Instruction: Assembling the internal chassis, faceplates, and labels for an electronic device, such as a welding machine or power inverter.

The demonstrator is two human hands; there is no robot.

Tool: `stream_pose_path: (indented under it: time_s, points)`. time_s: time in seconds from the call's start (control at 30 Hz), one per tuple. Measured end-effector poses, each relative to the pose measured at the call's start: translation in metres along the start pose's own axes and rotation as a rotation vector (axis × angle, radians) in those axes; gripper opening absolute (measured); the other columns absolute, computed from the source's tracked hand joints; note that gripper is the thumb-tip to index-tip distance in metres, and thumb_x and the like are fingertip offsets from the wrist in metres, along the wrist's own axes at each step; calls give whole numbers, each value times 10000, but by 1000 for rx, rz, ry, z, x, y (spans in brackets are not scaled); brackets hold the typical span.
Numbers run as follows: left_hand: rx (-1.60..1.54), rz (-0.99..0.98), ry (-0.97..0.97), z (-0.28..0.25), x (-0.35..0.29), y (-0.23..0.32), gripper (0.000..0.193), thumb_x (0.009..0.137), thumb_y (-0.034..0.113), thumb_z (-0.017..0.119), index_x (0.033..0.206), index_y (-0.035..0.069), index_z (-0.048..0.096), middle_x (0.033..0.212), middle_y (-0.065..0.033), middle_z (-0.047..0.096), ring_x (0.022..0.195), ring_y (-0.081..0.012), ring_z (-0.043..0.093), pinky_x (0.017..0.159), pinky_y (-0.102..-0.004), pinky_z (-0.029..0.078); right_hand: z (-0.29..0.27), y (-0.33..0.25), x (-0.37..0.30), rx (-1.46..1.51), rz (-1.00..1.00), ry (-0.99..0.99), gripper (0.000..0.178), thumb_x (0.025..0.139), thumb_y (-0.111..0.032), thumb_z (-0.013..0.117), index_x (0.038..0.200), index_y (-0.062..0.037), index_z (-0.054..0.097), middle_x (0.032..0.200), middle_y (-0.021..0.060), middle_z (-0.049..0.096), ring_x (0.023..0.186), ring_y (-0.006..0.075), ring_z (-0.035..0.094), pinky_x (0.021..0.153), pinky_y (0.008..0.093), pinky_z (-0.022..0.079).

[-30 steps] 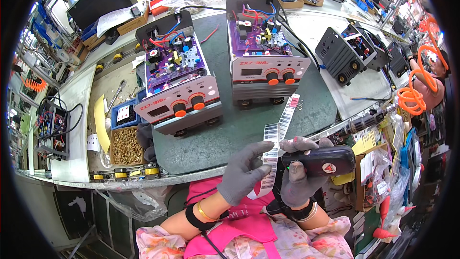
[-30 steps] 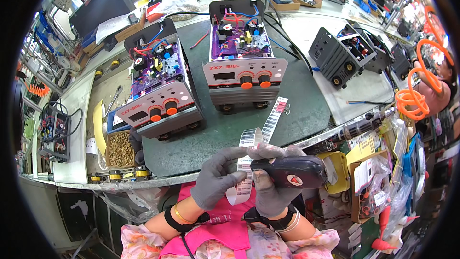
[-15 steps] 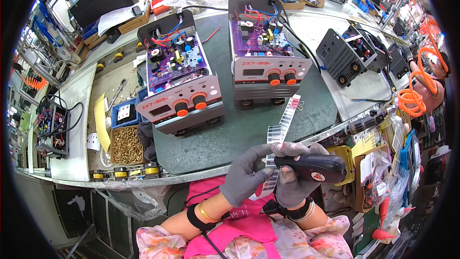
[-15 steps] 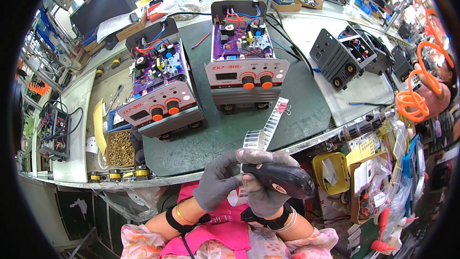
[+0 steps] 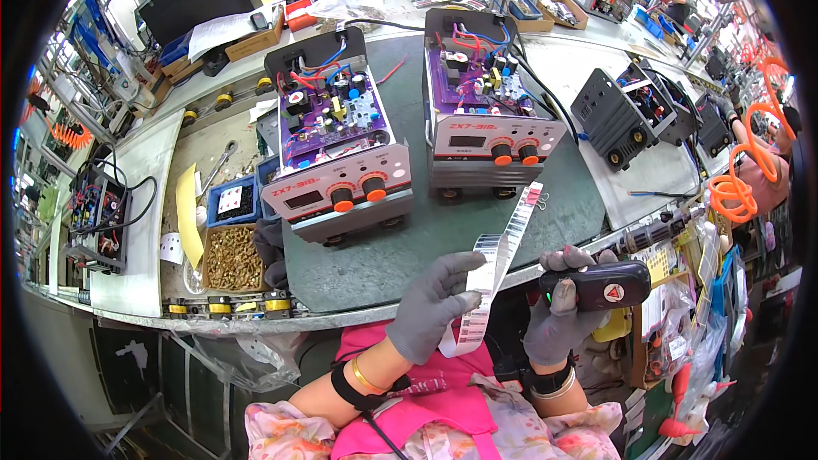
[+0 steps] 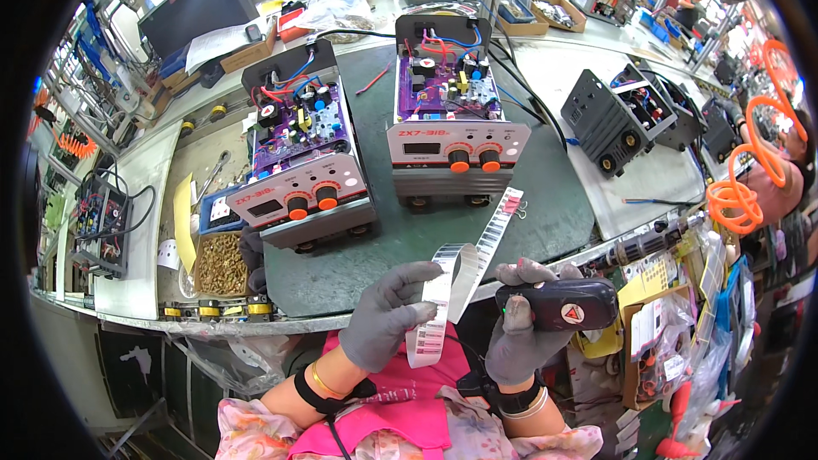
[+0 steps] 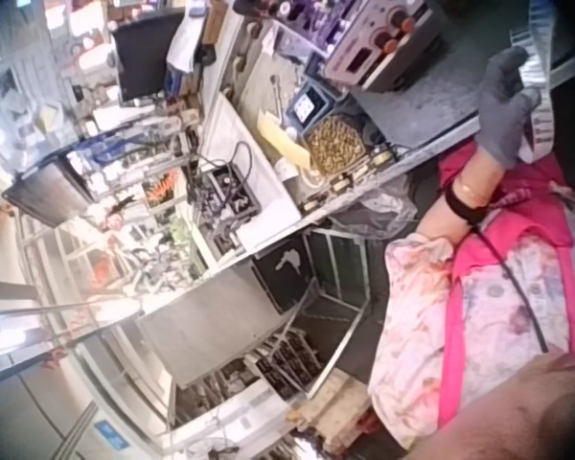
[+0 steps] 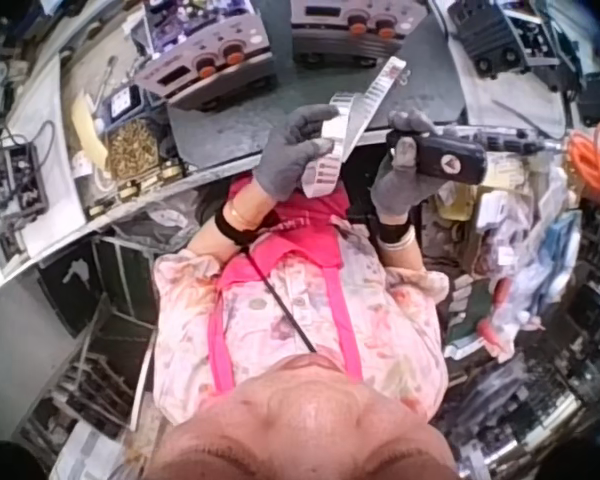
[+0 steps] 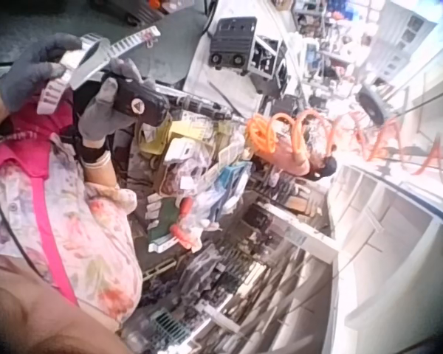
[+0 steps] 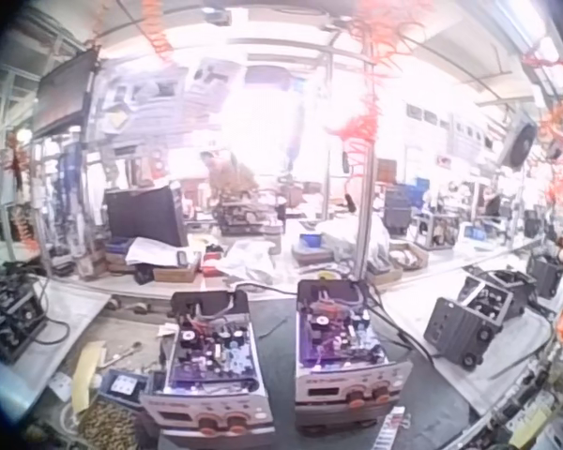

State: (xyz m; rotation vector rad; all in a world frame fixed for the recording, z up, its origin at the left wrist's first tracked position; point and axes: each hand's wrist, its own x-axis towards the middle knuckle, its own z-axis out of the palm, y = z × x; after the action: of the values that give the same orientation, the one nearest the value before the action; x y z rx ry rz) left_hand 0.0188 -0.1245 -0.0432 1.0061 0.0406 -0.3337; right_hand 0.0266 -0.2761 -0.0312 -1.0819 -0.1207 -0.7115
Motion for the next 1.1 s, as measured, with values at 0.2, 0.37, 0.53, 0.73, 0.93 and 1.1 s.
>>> stream_pose_path:
  time_s: [0.2, 0.37, 0.53, 0.73, 0.93, 1.1]
  points:
    - [-44, 37, 34, 1, -1, 6, 514, 771, -65, 545, 1268, 14, 440, 1145, -131, 576, 1050, -184, 572, 904, -305, 466, 4, -1, -2, 15, 23, -30, 630, 802, -71, 679, 1303, -50, 297, 1050, 147, 582, 919, 229, 592, 855, 432, 485]
    - [-7, 39, 7, -5, -3, 4, 430, 802, -39, 563, 1225, -4, 491, 1127, -113, 583, 1039, -175, 571, 894, -303, 470, 3, 0, -5, 11, 52, -30, 653, 798, -46, 671, 1327, -62, 287, 1065, 149, 580, 945, 235, 584, 864, 429, 478]
    - [9, -2, 13, -3, -4, 10, 361, 810, -14, 582, 1169, -15, 545, 1101, -101, 592, 987, -148, 571, 871, -285, 474, 1, 2, -4, -13, 40, -26, 669, 806, -29, 644, 1355, -63, 262, 1093, 164, 574, 919, 231, 597, 846, 421, 488]
    - [34, 22, 39, -2, -3, 8, 353, 821, 15, 597, 1170, -13, 550, 1093, -94, 598, 966, -143, 572, 860, -277, 475, 3, -7, 4, -254, 212, -144, 659, 842, -55, 600, 1387, -45, 231, 1057, 165, 586, 751, 179, 629, 678, 292, 515]
    - [113, 101, 97, 2, 1, 1, 351, 841, 36, 598, 1186, 1, 541, 1093, -86, 598, 984, -140, 574, 857, -277, 477, -36, 12, 7, -582, 225, -602, 269, 876, -201, 620, 1065, -13, 586, 954, 102, 582, 671, 118, 579, 582, 219, 451]
    - [235, 191, 89, 5, 2, -16, 342, 853, 29, 603, 1189, 14, 541, 1089, -74, 596, 975, -134, 579, 836, -269, 488, -19, 3, 4, -582, 190, -557, 244, 773, -201, 723, 936, -35, 648, 928, 94, 552, 838, 190, 545, 744, 295, 455]
